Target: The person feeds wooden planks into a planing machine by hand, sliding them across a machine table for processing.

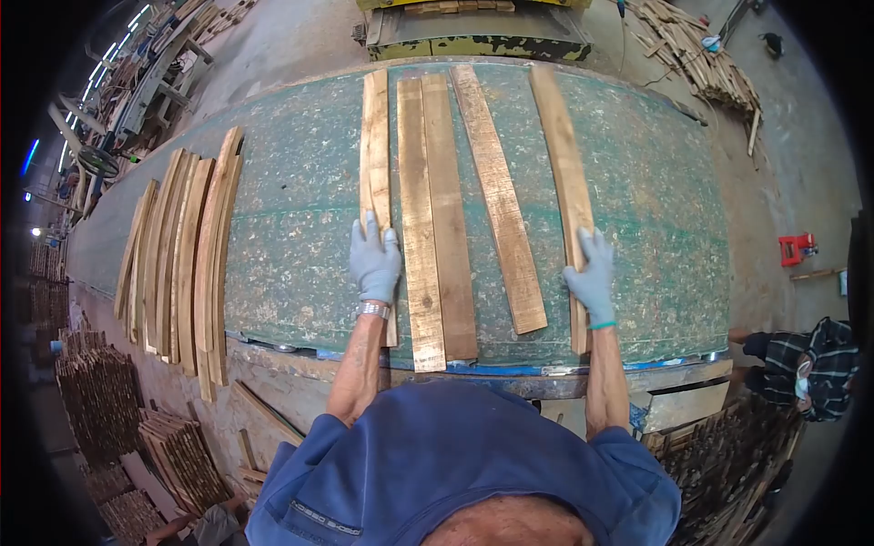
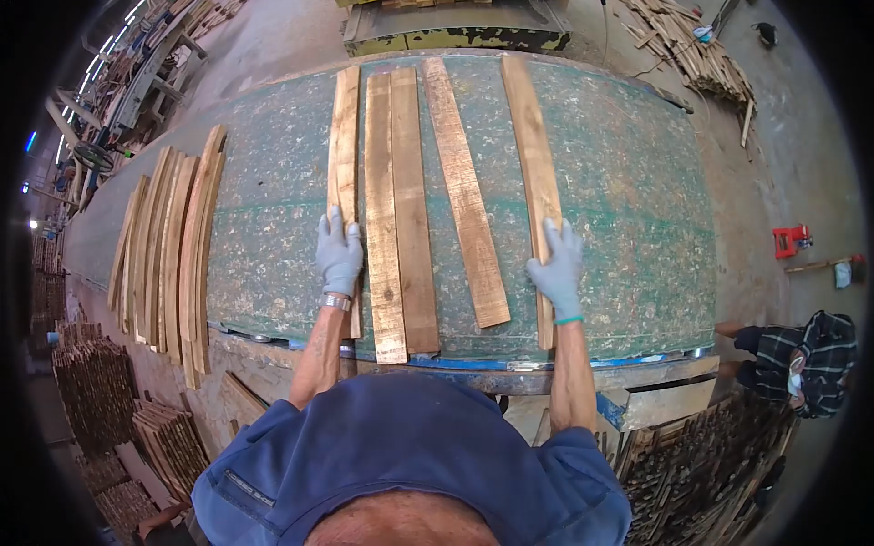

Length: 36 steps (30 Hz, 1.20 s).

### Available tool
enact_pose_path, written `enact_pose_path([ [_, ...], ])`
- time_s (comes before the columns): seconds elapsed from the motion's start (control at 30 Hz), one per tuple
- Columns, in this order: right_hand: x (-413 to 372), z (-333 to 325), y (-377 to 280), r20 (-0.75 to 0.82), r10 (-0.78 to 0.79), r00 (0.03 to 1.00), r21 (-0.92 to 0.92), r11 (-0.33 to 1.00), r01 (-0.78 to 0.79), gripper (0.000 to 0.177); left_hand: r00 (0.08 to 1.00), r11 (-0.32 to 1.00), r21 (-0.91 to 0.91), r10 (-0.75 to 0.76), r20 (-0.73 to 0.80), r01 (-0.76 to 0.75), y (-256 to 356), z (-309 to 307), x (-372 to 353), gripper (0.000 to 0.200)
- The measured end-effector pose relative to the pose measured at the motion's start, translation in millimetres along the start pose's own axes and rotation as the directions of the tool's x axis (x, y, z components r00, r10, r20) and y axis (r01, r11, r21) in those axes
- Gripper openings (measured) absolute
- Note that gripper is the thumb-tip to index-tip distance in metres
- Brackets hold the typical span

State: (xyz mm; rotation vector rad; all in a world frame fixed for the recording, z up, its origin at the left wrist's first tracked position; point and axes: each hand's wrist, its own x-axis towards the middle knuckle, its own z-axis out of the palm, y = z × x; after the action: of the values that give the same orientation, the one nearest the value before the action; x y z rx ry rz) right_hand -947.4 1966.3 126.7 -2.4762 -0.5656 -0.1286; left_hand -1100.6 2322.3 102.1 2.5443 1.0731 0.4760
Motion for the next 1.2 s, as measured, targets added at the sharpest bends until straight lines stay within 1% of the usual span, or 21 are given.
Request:
enact_pose_path([
  [0.03,2,11,3,0.011,-0.031,0.999,0.016,0.999,0.030,0.065,0.999,0.998,-0.054,-0.032,0.020,0.033,10,-4,-3,0.054],
  [0.1,12,31,3,0.034,-0.096,0.995,0.055,0.994,0.095,0.062,1.000,0.991,-0.132,-0.019,-0.009,0.018,20,6,-10,0.054],
  [0.13,16,48,-2,0.018,-0.188,0.982,0.102,0.977,0.185,0.057,0.999,0.989,-0.146,0.002,-0.046,-0.009,22,12,-13,0.053],
  [0.23,21,76,-59,0.038,-0.214,0.976,-0.010,0.977,0.215,0.058,0.999,0.984,-0.179,0.017,-0.029,-0.022,31,15,-5,0.052],
  [0.27,32,82,-58,0.017,-0.209,0.978,0.061,0.976,0.208,0.060,0.999,0.972,-0.231,-0.033,-0.005,0.031,32,14,5,0.052],
  [0.33,41,97,-54,0.000,-0.194,0.981,0.201,0.961,0.190,0.063,0.999,0.957,-0.291,0.011,0.032,-0.001,26,20,35,0.055],
  [0.43,25,67,-99,0.015,-0.250,0.968,-0.031,0.968,0.251,0.077,0.992,0.930,-0.361,0.105,0.071,-0.072,7,6,24,0.067],
  [0.47,9,55,-110,0.090,-0.257,0.962,-0.089,0.960,0.265,0.086,0.987,0.915,-0.386,0.149,0.066,-0.113,9,-5,28,0.072],
  [0.5,-18,42,-115,0.156,-0.259,0.953,-0.146,0.948,0.281,0.095,0.954,0.945,-0.251,0.255,0.160,-0.210,16,-33,11,0.082],
  [0.53,-42,37,-114,0.197,-0.241,0.950,-0.158,0.949,0.273,0.099,0.902,0.939,-0.117,0.342,0.263,-0.322,18,-61,-24,0.094],
  [0.57,-66,35,-110,0.236,-0.218,0.947,-0.173,0.950,0.262,0.103,0.819,0.888,-0.097,0.453,0.353,-0.449,10,-71,-53,0.106],
  [0.6,-86,41,-104,0.174,-0.234,0.957,-0.165,0.951,0.262,0.104,0.749,0.873,-0.022,0.431,0.503,-0.488,15,-78,-79,0.109],
  [0.63,-96,46,-99,0.118,-0.250,0.961,-0.162,0.950,0.267,0.105,0.700,0.861,-0.025,0.430,0.570,-0.508,11,-72,-98,0.105],
  [0.67,-94,44,-101,0.141,-0.230,0.963,-0.164,0.954,0.252,0.106,0.718,0.844,0.051,0.420,0.555,-0.534,15,-67,-102,0.102],
  [0.7,-93,41,-109,0.165,-0.202,0.965,-0.162,0.960,0.228,0.107,0.712,0.841,0.046,0.427,0.557,-0.540,16,-67,-102,0.101],
  [0.73,-89,43,-116,0.182,-0.174,0.968,-0.160,0.966,0.204,0.108,0.708,0.835,0.042,0.437,0.555,-0.549,17,-67,-97,0.100],
  [0.83,-76,62,-111,0.092,-0.266,0.960,-0.221,0.934,0.280,0.105,0.703,0.802,0.047,0.491,0.515,-0.595,20,-58,-64,0.094],
  [0.87,-62,67,-113,0.046,-0.285,0.957,-0.205,0.935,0.288,0.102,0.702,0.786,0.047,0.521,0.486,-0.616,19,-50,-48,0.092],
  [0.97,-6,84,-112,-0.002,-0.311,0.951,-0.188,0.934,0.305,0.099,0.695,0.749,0.057,0.581,0.423,-0.660,25,-28,5,0.088],
  [1.1,76,107,-114,-0.065,-0.363,0.929,-0.293,0.897,0.331,0.097,0.677,0.713,0.081,0.615,0.404,-0.696,40,-6,90,0.089],
  [1.2,142,125,-109,-0.060,-0.321,0.945,-0.292,0.911,0.291,0.095,0.676,0.715,0.076,0.614,0.408,-0.695,55,14,160,0.090],
])
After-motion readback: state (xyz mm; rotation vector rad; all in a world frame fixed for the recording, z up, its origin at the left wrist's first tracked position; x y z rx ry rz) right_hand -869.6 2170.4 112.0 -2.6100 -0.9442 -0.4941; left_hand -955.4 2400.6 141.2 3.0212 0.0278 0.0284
